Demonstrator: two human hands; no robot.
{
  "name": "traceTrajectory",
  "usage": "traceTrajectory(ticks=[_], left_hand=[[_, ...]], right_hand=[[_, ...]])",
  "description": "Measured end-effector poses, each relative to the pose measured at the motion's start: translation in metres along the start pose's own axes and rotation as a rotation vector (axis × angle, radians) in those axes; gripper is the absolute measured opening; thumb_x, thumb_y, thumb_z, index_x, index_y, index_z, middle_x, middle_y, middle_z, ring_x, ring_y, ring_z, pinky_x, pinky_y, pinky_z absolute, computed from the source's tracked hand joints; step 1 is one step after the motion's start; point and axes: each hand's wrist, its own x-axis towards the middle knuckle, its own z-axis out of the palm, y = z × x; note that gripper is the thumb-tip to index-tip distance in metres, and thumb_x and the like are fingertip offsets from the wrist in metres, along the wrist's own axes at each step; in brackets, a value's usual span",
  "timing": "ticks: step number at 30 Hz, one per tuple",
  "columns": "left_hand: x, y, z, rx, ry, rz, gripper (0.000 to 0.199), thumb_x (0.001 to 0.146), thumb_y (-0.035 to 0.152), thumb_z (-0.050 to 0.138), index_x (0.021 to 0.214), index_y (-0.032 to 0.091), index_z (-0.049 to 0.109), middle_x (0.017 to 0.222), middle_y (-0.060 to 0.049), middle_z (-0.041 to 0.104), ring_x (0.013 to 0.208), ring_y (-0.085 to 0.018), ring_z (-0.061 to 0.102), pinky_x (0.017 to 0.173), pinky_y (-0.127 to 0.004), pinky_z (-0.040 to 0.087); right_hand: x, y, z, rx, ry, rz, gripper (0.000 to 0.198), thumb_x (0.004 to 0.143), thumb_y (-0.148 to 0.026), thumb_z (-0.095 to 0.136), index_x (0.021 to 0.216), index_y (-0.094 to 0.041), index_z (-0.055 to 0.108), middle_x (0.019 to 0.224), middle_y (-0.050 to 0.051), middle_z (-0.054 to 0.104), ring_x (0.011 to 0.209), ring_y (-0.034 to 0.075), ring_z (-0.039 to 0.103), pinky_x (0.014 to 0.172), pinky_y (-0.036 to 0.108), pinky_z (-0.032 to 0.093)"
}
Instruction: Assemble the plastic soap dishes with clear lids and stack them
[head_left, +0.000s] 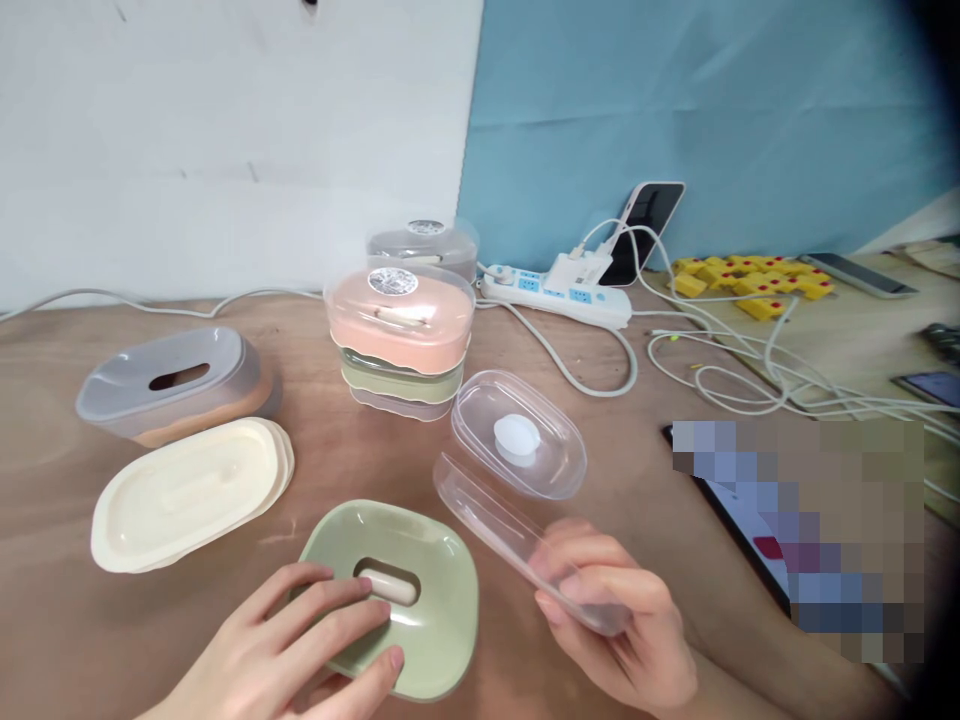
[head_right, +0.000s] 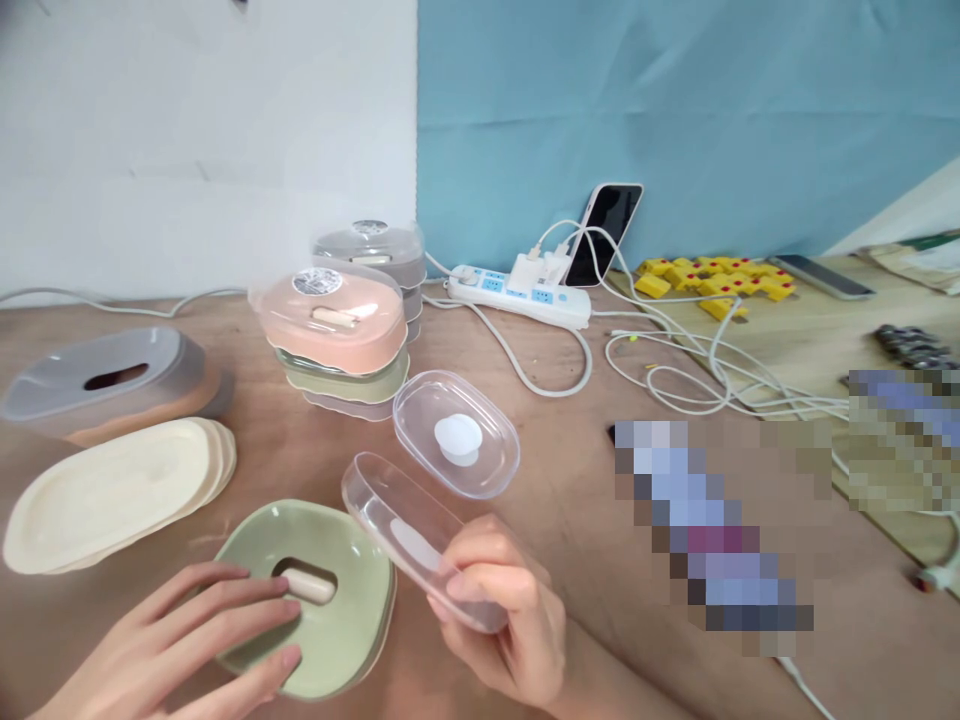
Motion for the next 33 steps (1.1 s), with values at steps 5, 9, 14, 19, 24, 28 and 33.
traceTrajectory(ticks=[5, 9, 14, 19, 24, 28, 33], left_hand=[[-0.002, 0.003, 0.004, -0.012, 0.06, -0.01, 0.016, 0.091, 0.017, 0.056, 0.094, 0.026, 0.069, 0.086, 0.003, 0.074, 0.088, -0.015, 0.067, 0.09, -0.033, 0.05], [-0.002, -0.001, 0.001, -0.033, -0.006, 0.038, 0.018, 0.092, 0.015, 0.055, 0.097, 0.025, 0.07, 0.093, 0.001, 0.074, 0.093, -0.017, 0.067, 0.09, -0.034, 0.051], [-0.006, -0.002, 0.002, -0.052, -0.019, 0.056, 0.02, 0.092, 0.015, 0.054, 0.101, 0.024, 0.069, 0.095, -0.001, 0.075, 0.098, -0.018, 0.067, 0.09, -0.033, 0.054], [-0.011, 0.007, 0.011, 0.017, 0.126, 0.037, 0.019, 0.089, 0.014, 0.06, 0.1, 0.026, 0.07, 0.096, 0.003, 0.075, 0.103, -0.016, 0.067, 0.1, -0.03, 0.051], [-0.009, 0.008, 0.008, -0.024, 0.104, 0.025, 0.028, 0.098, 0.017, 0.044, 0.097, 0.024, 0.071, 0.102, 0.004, 0.074, 0.11, -0.014, 0.064, 0.11, -0.029, 0.04], [-0.01, 0.005, 0.009, -0.055, 0.045, 0.058, 0.032, 0.1, 0.016, 0.039, 0.1, 0.021, 0.071, 0.105, 0.002, 0.074, 0.111, -0.013, 0.063, 0.113, -0.029, 0.036], [-0.017, -0.001, 0.013, -0.153, 0.066, 0.001, 0.02, 0.095, 0.02, 0.053, 0.109, 0.022, 0.068, 0.108, -0.001, 0.072, 0.119, -0.018, 0.058, 0.109, -0.036, 0.041]], right_hand=[[-0.003, 0.001, 0.0, 0.003, 0.0, 0.01, 0.025, 0.084, -0.004, 0.05, 0.102, -0.021, 0.049, 0.081, 0.003, 0.061, 0.065, 0.015, 0.061, 0.061, 0.033, 0.056], [-0.004, 0.001, -0.001, 0.024, -0.015, 0.014, 0.028, 0.083, -0.002, 0.05, 0.104, -0.021, 0.048, 0.083, 0.003, 0.061, 0.067, 0.015, 0.06, 0.062, 0.032, 0.056], [0.001, -0.001, 0.0, 0.005, 0.003, 0.01, 0.02, 0.087, -0.007, 0.049, 0.101, -0.021, 0.049, 0.08, 0.003, 0.06, 0.065, 0.014, 0.06, 0.059, 0.032, 0.057], [0.001, -0.001, 0.0, 0.016, -0.007, 0.018, 0.018, 0.088, -0.009, 0.05, 0.102, -0.021, 0.049, 0.082, 0.004, 0.059, 0.067, 0.015, 0.061, 0.059, 0.031, 0.058], [0.0, -0.001, 0.0, 0.021, -0.004, 0.019, 0.02, 0.088, -0.008, 0.05, 0.103, -0.021, 0.049, 0.082, 0.004, 0.058, 0.069, 0.015, 0.061, 0.061, 0.031, 0.058], [0.0, -0.002, 0.0, 0.041, -0.001, 0.015, 0.02, 0.088, -0.008, 0.05, 0.103, -0.02, 0.049, 0.083, 0.004, 0.058, 0.068, 0.014, 0.061, 0.062, 0.031, 0.057], [-0.005, -0.005, 0.005, 0.089, 0.17, 0.253, 0.007, 0.09, -0.018, 0.055, 0.095, -0.021, 0.053, 0.078, 0.003, 0.061, 0.071, 0.014, 0.062, 0.063, 0.024, 0.055]])
